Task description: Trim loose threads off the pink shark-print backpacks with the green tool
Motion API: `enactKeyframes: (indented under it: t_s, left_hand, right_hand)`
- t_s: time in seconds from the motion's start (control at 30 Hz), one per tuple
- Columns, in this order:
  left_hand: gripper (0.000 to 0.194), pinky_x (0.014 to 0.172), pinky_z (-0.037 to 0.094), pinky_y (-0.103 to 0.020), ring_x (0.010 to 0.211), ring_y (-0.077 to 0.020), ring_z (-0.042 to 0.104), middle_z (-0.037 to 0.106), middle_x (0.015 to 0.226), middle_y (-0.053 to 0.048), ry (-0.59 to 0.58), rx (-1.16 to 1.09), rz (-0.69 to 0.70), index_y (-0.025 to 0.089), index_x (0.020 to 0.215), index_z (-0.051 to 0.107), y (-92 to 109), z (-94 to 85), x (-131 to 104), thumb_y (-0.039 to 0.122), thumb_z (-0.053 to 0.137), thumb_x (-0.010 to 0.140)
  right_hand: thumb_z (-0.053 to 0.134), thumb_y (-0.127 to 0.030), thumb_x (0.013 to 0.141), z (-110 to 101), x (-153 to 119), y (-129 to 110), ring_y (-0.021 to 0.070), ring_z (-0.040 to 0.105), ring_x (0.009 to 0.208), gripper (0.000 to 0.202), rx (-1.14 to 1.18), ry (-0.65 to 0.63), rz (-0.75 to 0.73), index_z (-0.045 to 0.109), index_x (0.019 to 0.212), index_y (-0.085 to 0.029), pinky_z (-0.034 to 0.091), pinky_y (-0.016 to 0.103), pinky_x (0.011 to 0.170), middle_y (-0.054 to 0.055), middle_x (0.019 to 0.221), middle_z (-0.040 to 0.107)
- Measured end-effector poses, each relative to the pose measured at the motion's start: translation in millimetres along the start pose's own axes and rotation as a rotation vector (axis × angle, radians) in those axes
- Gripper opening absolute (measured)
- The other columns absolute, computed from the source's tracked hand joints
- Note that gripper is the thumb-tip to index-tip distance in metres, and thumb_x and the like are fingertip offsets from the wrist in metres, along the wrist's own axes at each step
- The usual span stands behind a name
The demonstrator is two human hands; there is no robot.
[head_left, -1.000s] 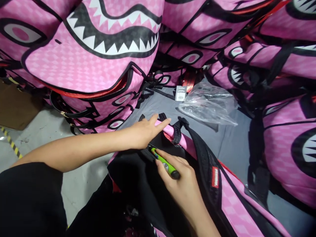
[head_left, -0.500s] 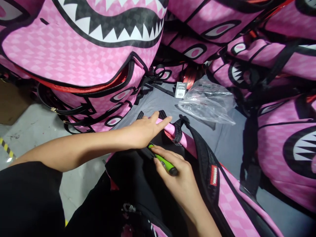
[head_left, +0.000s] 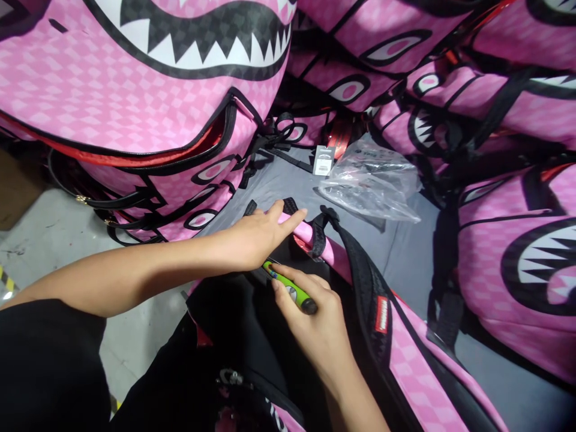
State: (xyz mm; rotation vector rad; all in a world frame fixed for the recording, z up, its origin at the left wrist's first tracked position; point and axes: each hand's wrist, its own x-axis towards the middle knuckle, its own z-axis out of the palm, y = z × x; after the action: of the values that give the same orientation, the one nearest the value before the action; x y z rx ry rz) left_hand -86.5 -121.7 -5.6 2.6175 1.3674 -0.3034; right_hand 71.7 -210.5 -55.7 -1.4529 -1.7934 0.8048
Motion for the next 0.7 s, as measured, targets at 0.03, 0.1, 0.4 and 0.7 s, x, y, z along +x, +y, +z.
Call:
enactKeyframes:
  t_s: [0.03,0.1,0.4,0.7]
  left_hand:
    - [0.092,0.084,0.051,-0.036,0.114,-0.0326,0.06,0.02,0.157,-0.026,-0.007,0.0,-0.007,0.022,0.155,0.002,0.2,-0.4,-0.2,0.003,0.052,0.079]
    - [0.093,0.084,0.05,-0.035,0.114,-0.0315,0.06,0.02,0.157,-0.025,-0.02,-0.001,-0.017,0.023,0.155,0.002,0.5,-1.1,-0.4,0.002,0.052,0.078]
    - [0.097,0.085,0.051,-0.037,0.118,-0.0354,0.056,0.015,0.158,-0.026,-0.043,-0.041,-0.008,0.022,0.155,-0.001,-0.7,-0.6,2.0,0.002,0.055,0.077]
    - [0.095,0.085,0.051,-0.038,0.117,-0.0361,0.057,0.016,0.157,-0.026,-0.019,-0.05,0.007,0.021,0.155,0.001,-1.5,1.1,0.7,0.0,0.053,0.077]
  right_hand:
    - [0.062,-0.027,0.086,-0.7,0.2,-0.1,0.0209,0.069,0.087,0.022,-0.001,-0.016,-0.005,0.073,0.105,-0.025,0.052,0.043,0.087,0.003,0.098,0.077]
    - [0.062,-0.026,0.085,-2.3,0.6,-0.6,0.0215,0.07,0.089,0.023,-0.02,-0.014,-0.01,0.073,0.105,-0.025,0.052,0.043,0.087,0.003,0.1,0.077]
    - [0.061,-0.024,0.085,-0.5,1.6,0.4,0.0209,0.07,0.094,0.024,-0.004,-0.006,-0.037,0.072,0.106,-0.025,0.051,0.041,0.089,0.003,0.104,0.077]
    - [0.062,-0.024,0.085,-0.5,0.1,-1.3,0.0196,0.07,0.088,0.022,-0.034,0.011,-0.055,0.072,0.104,-0.025,0.049,0.039,0.086,0.001,0.099,0.077]
